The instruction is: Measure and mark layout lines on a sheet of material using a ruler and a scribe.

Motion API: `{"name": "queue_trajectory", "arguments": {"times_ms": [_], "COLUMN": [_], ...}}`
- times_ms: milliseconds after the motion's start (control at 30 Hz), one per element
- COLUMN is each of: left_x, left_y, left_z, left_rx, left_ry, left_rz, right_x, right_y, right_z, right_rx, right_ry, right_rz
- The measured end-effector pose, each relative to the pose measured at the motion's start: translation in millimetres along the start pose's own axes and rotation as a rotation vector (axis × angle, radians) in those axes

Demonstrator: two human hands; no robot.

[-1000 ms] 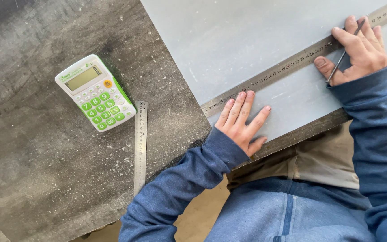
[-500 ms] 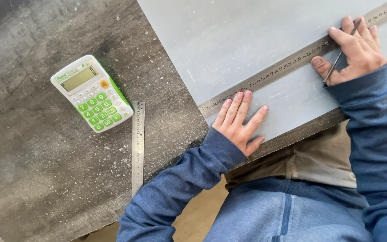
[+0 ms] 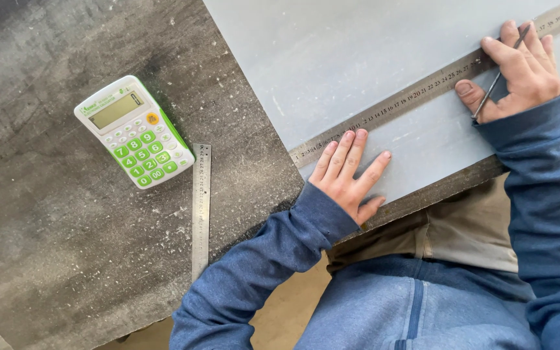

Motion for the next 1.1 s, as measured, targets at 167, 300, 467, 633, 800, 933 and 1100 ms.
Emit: {"name": "queue_trajectory", "arguments": {"times_ms": [167, 300, 467, 633, 800, 933, 1100], "left_x": [-0.3, -0.3, 0.6, 0.6, 0.9, 2.1, 2.1], "left_y": [-2.2, -3.3, -0.8, 0.0, 1.1, -1.1, -0.3], "left_z": [0.3, -0.2, 0.1, -0.3, 0.0, 0.4, 0.4], "left_rx": [0.005, -0.025, -0.046, -0.038, -0.049, -0.059, -0.085], "left_ry": [0.009, 0.003, 0.002, 0.005, 0.001, -0.019, -0.014], "left_rz": [0.019, 0.014, 0.018, -0.003, -0.014, 0.001, 0.001], "right_x": [0.1, -0.9, -4.9, 0.6, -0.2, 0.4, -0.2], "right_y": [-0.4, -0.2, -3.3, 1.3, 1.2, 1.5, 0.4], "right_z": [-0.4, -0.5, -6.0, -0.4, -1.2, 0.1, -1.5], "right_rx": [0.009, 0.046, 0.031, 0.047, 0.028, 0.014, 0.068], "right_ry": [-0.007, -0.069, -0.083, -0.025, -0.011, -0.022, -0.022], "right_rz": [0.004, 0.022, 0.024, 0.012, 0.0, -0.004, 0.029]}}
Point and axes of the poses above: each hand's wrist, its own x-axis away from the middle knuckle, its own y-axis out of the palm, z = x × y, the point moved 8 cm from there along -x, towards the middle knuckle, and after that the axes turned 4 degrees about -y, right-handed, at the moved point
